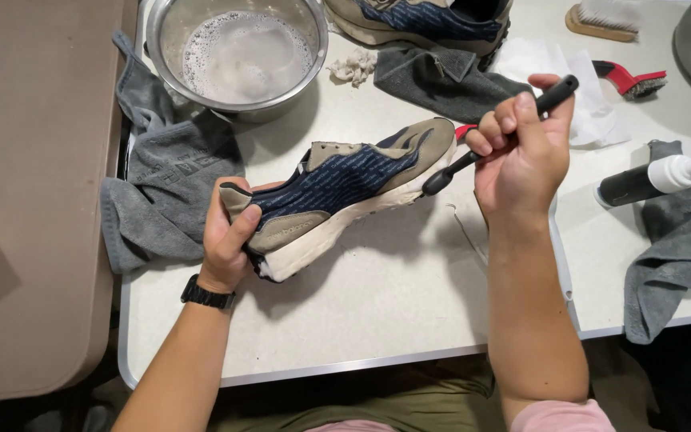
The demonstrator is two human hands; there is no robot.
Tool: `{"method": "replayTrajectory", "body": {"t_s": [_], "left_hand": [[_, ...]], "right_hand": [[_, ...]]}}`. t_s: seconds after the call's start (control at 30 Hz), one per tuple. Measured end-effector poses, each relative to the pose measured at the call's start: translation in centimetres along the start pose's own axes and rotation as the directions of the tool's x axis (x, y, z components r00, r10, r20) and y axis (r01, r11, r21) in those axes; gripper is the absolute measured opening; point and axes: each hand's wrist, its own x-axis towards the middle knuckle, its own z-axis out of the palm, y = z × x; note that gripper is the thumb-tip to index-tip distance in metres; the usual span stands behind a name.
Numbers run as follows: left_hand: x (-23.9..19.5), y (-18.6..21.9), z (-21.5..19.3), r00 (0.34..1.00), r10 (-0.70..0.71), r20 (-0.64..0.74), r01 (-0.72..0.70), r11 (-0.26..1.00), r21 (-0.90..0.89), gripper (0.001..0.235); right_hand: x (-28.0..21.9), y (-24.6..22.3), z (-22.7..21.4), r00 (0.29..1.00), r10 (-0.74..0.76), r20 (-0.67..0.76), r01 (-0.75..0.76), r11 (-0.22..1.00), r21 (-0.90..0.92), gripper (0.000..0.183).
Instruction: The person scrubs a blue and white sneaker using a black brush and a red brush, dipping them into a metal bowl of soapy water. They also use a grey cloth to wipe the shoe and apply a liquid from a spray bottle during the cleaning process.
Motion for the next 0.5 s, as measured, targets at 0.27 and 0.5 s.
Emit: {"method": "replayTrajectory", "body": {"t_s": [0.27, 0.5], "left_hand": [[-0.1, -1.3, -0.9, 0.999, -0.025, -0.026, 0.027, 0.997, 0.071, 0.027], [0.3, -0.3, -0.3, 0.999, -0.026, -0.023, 0.027, 0.999, 0.047, 0.029]], "right_hand": [[-0.6, 1.4, 0.6, 0.997, -0.07, 0.032, 0.072, 0.996, -0.061, 0.016], [-1.1, -1.5, 2.8, 0.998, 0.048, 0.043, -0.049, 0.999, 0.021, 0.029]]}}
